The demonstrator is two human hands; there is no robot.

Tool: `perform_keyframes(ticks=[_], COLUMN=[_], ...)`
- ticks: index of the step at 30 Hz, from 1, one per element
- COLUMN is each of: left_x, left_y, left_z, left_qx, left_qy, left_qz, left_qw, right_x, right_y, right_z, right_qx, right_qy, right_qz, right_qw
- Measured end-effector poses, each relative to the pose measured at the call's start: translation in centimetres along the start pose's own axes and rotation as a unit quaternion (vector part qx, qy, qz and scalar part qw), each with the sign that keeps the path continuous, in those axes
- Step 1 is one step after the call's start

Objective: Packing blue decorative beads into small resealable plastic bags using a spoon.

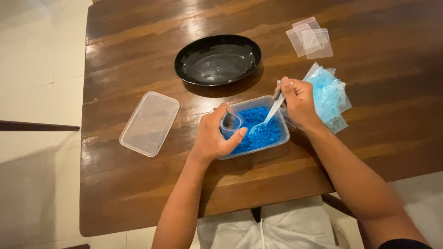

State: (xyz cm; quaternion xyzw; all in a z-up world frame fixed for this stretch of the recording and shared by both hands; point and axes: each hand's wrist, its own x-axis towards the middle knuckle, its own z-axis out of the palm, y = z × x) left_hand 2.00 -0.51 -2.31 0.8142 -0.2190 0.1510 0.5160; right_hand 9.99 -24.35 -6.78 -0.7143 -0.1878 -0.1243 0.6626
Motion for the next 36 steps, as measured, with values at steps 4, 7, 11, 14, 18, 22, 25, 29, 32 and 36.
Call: perform_keyframes(ticks=[4, 7, 11, 14, 18, 22, 25, 29, 32, 36], left_x=[-0.1, -0.3, -0.4, -0.2, -0.5, -0.4, -0.1, -0.3, -0.4, 0.1], left_y=[0.1, -0.1, -0.1, -0.1, -0.1, 0.6, 1.0, 1.0, 1.1, 1.7], left_z=[0.2, 0.3, 0.1, 0.0, 0.0, -0.2, -0.5, -0.3, -0.4, -0.6], left_qx=[0.019, 0.010, 0.014, 0.013, 0.012, 0.004, 0.014, 0.025, 0.028, 0.056], left_qy=[0.005, 0.006, 0.008, 0.009, 0.007, 0.002, -0.002, -0.023, -0.034, -0.053], left_qz=[0.002, -0.013, -0.007, -0.007, -0.013, -0.006, -0.014, -0.029, -0.035, -0.026], left_qw=[1.000, 1.000, 1.000, 1.000, 1.000, 1.000, 1.000, 0.999, 0.998, 0.997], right_x=[-0.2, -0.4, -0.5, -0.4, -0.6, -0.8, -0.3, -0.2, 0.1, 0.3], right_y=[-1.6, -1.0, -1.2, -0.8, 0.4, -0.5, 0.4, 0.8, 0.4, -0.3], right_z=[0.4, 0.1, 0.6, 0.6, 0.0, 0.4, 0.5, -0.4, -0.9, -1.0], right_qx=[0.004, 0.023, 0.029, 0.013, 0.007, 0.005, 0.046, 0.094, 0.142, 0.215], right_qy=[-0.008, 0.020, 0.019, 0.026, 0.020, 0.036, 0.077, 0.165, 0.205, 0.244], right_qz=[0.008, 0.010, 0.038, 0.046, 0.055, 0.077, 0.116, 0.101, 0.076, 0.037], right_qw=[1.000, 0.999, 0.999, 0.999, 0.998, 0.996, 0.989, 0.977, 0.965, 0.945])
